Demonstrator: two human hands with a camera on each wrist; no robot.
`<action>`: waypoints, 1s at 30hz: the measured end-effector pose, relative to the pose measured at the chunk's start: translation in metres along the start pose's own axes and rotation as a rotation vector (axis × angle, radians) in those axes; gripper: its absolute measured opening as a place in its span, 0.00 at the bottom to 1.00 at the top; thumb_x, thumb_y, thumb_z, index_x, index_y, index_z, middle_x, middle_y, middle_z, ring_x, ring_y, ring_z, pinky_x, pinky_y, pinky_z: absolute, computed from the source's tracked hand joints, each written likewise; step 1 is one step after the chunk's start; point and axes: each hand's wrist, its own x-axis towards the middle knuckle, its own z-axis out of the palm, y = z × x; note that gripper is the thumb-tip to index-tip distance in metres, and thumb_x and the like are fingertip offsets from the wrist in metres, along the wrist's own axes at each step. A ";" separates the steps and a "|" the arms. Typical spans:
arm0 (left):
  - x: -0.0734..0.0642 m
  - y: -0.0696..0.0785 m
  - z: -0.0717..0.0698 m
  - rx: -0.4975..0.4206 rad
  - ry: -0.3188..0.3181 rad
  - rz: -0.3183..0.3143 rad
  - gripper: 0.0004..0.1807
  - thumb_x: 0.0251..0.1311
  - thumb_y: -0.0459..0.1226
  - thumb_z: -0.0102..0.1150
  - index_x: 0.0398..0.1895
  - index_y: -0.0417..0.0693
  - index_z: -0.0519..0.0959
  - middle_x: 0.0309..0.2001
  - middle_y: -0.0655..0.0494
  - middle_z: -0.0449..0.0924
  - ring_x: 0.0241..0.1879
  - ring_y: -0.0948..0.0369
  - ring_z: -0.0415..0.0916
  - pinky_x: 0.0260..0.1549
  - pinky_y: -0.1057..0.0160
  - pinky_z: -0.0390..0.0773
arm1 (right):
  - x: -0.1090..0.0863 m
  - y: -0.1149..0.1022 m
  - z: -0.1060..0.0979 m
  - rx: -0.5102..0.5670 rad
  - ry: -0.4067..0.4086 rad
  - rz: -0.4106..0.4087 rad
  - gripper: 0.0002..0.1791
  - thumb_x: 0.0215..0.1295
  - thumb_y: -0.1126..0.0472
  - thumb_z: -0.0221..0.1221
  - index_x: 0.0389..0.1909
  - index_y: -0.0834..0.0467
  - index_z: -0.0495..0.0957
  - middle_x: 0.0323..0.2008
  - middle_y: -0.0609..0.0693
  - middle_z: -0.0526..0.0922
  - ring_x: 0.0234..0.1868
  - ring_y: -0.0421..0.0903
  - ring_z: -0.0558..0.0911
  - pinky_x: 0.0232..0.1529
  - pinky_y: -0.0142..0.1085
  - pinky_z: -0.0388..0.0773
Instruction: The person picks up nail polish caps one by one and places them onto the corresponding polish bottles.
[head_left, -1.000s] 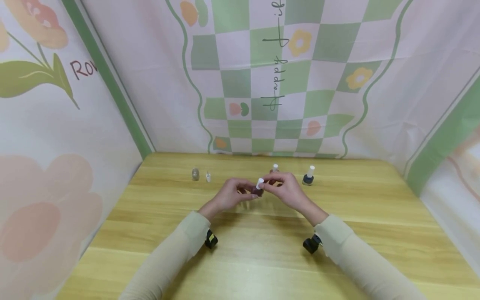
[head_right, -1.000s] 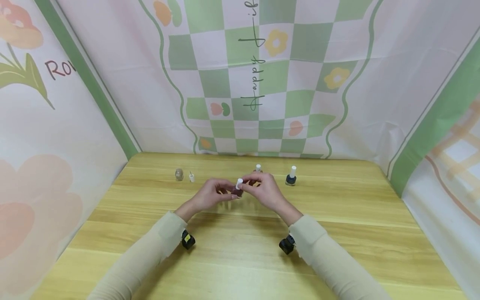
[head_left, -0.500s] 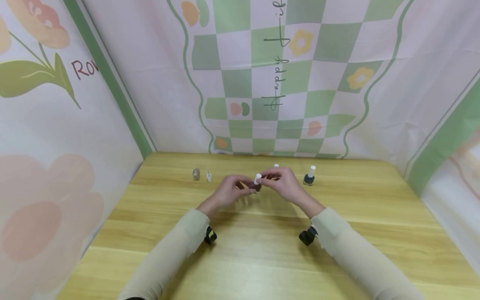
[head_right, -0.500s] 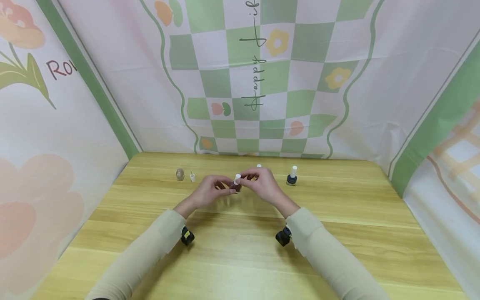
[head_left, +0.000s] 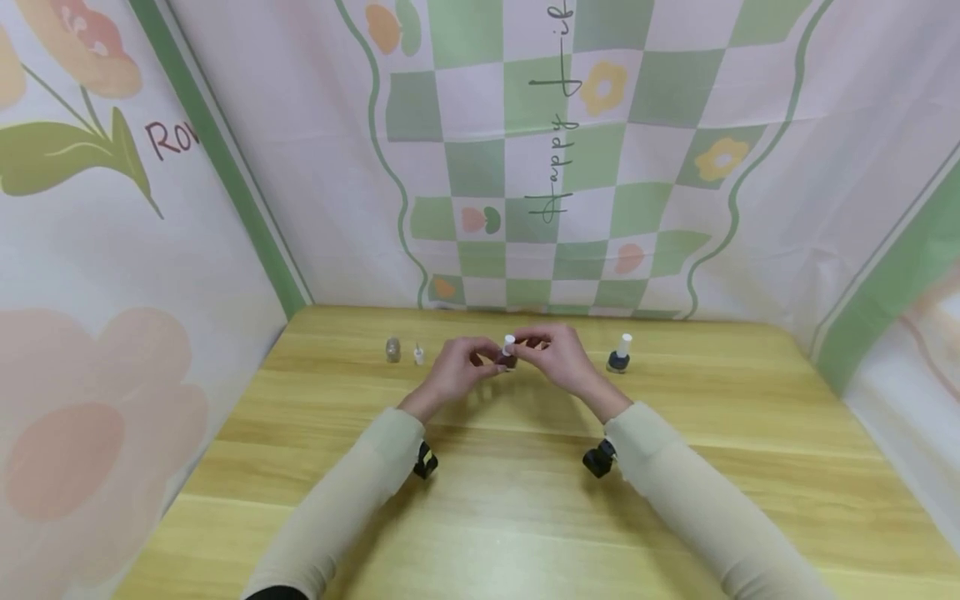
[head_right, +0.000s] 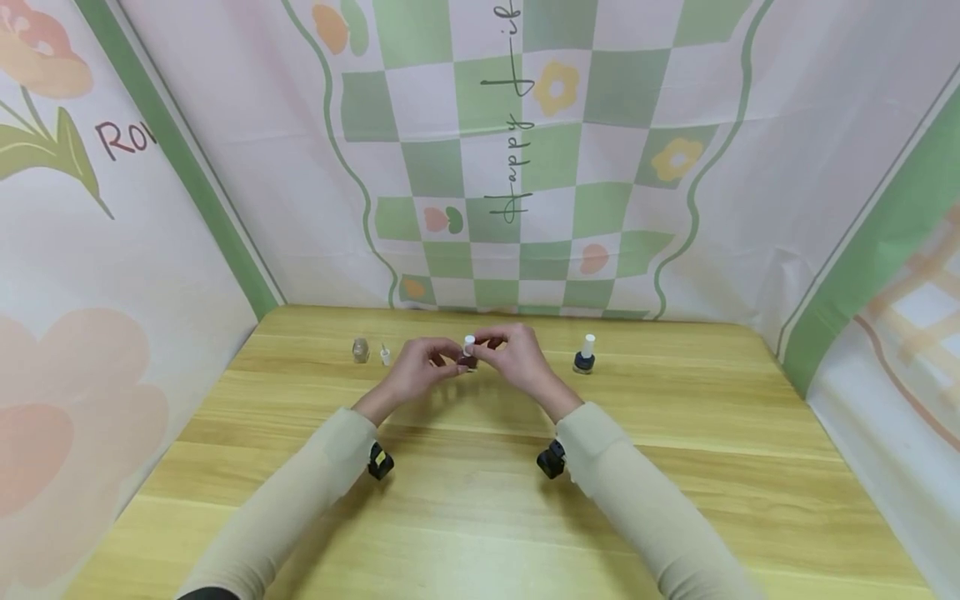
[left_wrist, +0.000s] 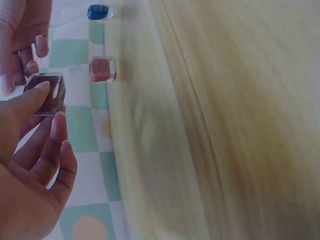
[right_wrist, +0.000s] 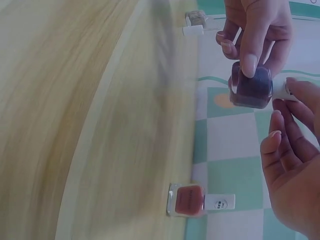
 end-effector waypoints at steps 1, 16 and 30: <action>0.001 -0.001 0.000 0.000 0.003 -0.003 0.09 0.63 0.38 0.70 0.46 0.51 0.88 0.44 0.59 0.89 0.43 0.60 0.82 0.41 0.64 0.81 | 0.001 0.000 0.001 0.000 0.004 -0.001 0.11 0.65 0.57 0.70 0.46 0.57 0.89 0.40 0.51 0.89 0.40 0.49 0.82 0.37 0.41 0.80; 0.009 -0.014 0.002 -0.011 0.017 -0.110 0.11 0.68 0.31 0.63 0.53 0.42 0.82 0.53 0.45 0.85 0.33 0.48 0.84 0.28 0.65 0.82 | 0.023 0.015 0.024 -0.003 0.080 -0.014 0.09 0.64 0.62 0.70 0.43 0.60 0.89 0.41 0.54 0.90 0.41 0.50 0.83 0.37 0.36 0.79; 0.019 -0.029 0.007 0.022 0.034 -0.205 0.16 0.71 0.30 0.57 0.60 0.40 0.78 0.60 0.43 0.80 0.58 0.47 0.79 0.57 0.52 0.80 | 0.039 0.026 0.038 0.013 0.111 0.061 0.11 0.64 0.59 0.71 0.45 0.59 0.89 0.43 0.54 0.90 0.42 0.51 0.86 0.43 0.39 0.81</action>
